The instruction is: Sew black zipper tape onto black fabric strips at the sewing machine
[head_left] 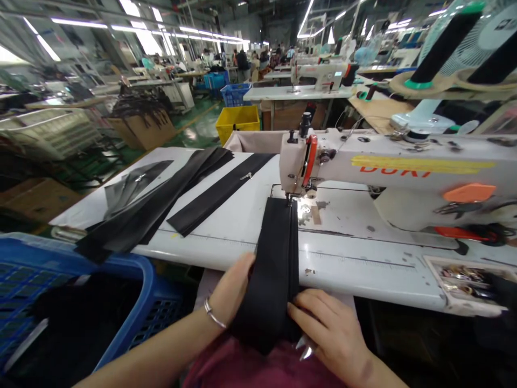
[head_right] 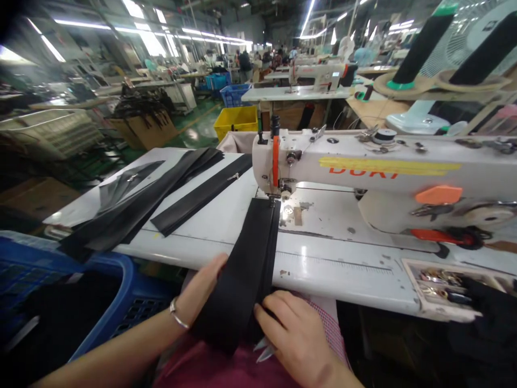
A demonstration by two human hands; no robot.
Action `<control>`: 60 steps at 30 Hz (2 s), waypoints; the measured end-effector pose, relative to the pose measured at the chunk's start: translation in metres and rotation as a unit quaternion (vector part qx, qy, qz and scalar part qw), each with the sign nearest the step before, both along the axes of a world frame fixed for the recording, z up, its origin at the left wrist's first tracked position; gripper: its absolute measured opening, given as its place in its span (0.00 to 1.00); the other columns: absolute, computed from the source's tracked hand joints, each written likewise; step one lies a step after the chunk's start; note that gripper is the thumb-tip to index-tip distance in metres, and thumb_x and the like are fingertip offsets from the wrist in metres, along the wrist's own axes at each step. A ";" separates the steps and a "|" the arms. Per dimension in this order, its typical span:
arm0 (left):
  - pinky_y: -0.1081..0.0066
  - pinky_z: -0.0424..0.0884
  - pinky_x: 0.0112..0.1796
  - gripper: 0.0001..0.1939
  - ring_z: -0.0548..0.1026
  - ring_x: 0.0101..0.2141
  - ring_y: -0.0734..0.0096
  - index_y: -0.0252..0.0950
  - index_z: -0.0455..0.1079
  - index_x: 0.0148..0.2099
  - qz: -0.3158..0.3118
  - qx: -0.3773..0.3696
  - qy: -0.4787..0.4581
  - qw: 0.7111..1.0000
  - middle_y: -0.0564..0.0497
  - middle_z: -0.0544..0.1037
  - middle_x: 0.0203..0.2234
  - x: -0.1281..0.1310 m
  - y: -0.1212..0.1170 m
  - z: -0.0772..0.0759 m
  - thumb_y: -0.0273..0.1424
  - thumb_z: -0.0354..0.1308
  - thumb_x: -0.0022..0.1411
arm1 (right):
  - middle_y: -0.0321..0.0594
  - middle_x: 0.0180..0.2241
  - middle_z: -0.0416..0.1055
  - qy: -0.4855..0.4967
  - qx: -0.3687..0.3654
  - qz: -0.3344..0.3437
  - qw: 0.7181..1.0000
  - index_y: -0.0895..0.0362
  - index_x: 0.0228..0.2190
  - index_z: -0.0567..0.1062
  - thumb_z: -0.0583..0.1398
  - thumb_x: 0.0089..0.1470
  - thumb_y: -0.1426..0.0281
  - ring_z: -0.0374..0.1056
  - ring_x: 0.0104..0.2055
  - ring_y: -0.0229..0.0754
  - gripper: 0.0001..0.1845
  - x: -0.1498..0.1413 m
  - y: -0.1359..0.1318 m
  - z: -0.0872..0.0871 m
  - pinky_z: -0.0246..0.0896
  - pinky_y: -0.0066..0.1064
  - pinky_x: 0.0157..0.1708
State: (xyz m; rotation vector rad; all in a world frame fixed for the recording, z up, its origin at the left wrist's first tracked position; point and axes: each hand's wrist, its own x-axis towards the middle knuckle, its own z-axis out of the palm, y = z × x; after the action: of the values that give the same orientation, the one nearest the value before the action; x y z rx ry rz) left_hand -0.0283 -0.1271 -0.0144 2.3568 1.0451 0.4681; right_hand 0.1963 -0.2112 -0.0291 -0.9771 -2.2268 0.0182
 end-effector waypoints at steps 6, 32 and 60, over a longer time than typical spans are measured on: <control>0.52 0.46 0.63 0.45 0.45 0.65 0.56 0.43 0.45 0.68 -0.198 0.139 0.088 0.966 0.46 0.45 0.67 -0.003 0.056 0.006 0.20 0.53 0.50 | 0.43 0.39 0.76 -0.030 -0.006 0.041 0.999 0.59 0.46 0.74 0.47 0.63 0.74 0.72 0.42 0.43 0.18 0.000 -0.012 -0.002 0.70 0.33 0.40; 0.53 0.38 0.64 0.48 0.49 0.64 0.54 0.36 0.48 0.68 -0.312 0.086 0.134 0.937 0.41 0.50 0.66 0.015 0.094 0.018 0.38 0.62 0.46 | 0.38 0.37 0.78 -0.038 0.064 -0.004 0.997 0.56 0.40 0.77 0.51 0.63 0.71 0.73 0.40 0.36 0.14 0.008 0.022 0.009 0.66 0.25 0.47; 0.53 0.40 0.64 0.44 0.52 0.63 0.55 0.35 0.51 0.67 -0.320 0.109 0.133 0.932 0.41 0.53 0.65 0.022 0.120 0.016 0.38 0.61 0.49 | 0.37 0.38 0.78 -0.065 0.034 0.018 0.997 0.56 0.41 0.78 0.53 0.61 0.76 0.74 0.40 0.35 0.15 0.011 0.028 0.015 0.68 0.23 0.45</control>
State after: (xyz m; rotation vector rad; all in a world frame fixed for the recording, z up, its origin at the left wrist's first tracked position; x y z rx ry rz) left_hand -0.0062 -0.0068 0.0017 2.8273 0.2780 0.0141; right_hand 0.2071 -0.1831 -0.0142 -0.9245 -2.3463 -0.1075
